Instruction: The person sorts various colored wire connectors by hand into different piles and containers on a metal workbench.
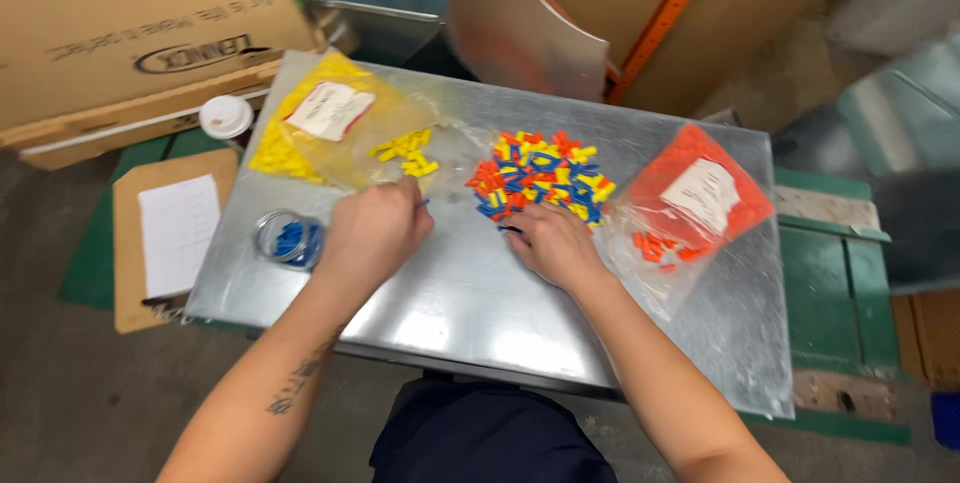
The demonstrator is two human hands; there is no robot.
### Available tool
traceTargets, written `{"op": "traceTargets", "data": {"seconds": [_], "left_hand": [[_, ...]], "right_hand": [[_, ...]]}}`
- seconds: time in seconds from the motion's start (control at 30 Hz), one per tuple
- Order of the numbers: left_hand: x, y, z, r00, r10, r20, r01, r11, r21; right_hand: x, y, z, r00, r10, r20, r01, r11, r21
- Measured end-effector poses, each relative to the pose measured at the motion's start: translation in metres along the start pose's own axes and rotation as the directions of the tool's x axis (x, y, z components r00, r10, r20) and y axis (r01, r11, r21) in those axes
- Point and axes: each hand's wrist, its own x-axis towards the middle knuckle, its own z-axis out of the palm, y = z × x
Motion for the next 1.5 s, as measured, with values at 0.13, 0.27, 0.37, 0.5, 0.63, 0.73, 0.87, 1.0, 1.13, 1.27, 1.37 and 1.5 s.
{"op": "traceTargets", "data": {"seconds": [0.13,0.27,0.37,0.5,0.63,0.73,0.87,1.0,1.13,1.27,1.37,1.5], "left_hand": [[-0.04,-0.049,-0.039,0.979,-0.167,-0.119,0.175,0.983,0.06],[-0.063,-0.09,-0.042,0.931,-0.326,-0.165,0.336,0.941,0.032],[-0.071,-0.104,-0.033,0.914,-0.383,-0.132,0.386,0.923,-0.004],[-0.072,-0.113,-0.025,0.909,-0.408,-0.084,0.404,0.913,-0.062],[-0.084,-0.119,-0.031,0.904,-0.419,-0.085,0.407,0.904,-0.128],[-0.098,-0.12,-0.025,0.878,-0.425,-0.219,0.36,0.89,-0.28],[-0.114,-0.127,0.002,0.786,-0.441,-0.433,0.22,0.855,-0.471],[-0.132,-0.14,0.02,0.656,-0.479,-0.583,0.162,0.844,-0.511],[-0.15,-0.144,0.025,0.644,-0.474,-0.601,0.161,0.851,-0.5],[-0.15,-0.128,0.041,0.624,-0.469,-0.625,0.121,0.848,-0.515],[-0.132,-0.091,0.053,0.643,-0.441,-0.626,0.036,0.834,-0.551],[-0.083,-0.042,0.076,0.791,-0.213,-0.574,-0.155,0.838,-0.524]], "right_hand": [[0.007,-0.004,0.001,0.998,-0.008,0.065,0.01,1.0,-0.021],[0.012,-0.005,0.002,0.989,0.057,0.139,-0.045,0.995,-0.085],[0.016,-0.011,-0.002,0.982,0.071,0.176,-0.051,0.992,-0.118],[0.018,-0.013,0.001,0.984,0.041,0.173,-0.013,0.987,-0.158],[0.024,-0.046,-0.014,0.985,0.015,0.169,0.008,0.991,-0.136],[0.043,-0.087,-0.028,0.988,-0.157,0.011,0.157,0.988,0.003],[0.096,-0.162,-0.04,0.91,-0.392,-0.138,0.41,0.899,0.151],[0.152,-0.215,-0.004,0.863,-0.505,0.022,0.483,0.837,0.256],[0.173,-0.235,0.024,0.853,-0.484,0.194,0.461,0.874,0.153],[0.168,-0.231,0.024,0.865,-0.489,0.116,0.47,0.869,0.155],[0.138,-0.214,0.001,0.872,-0.489,-0.031,0.483,0.847,0.222],[0.082,-0.155,-0.009,0.91,-0.361,-0.202,0.408,0.868,0.282]]}}
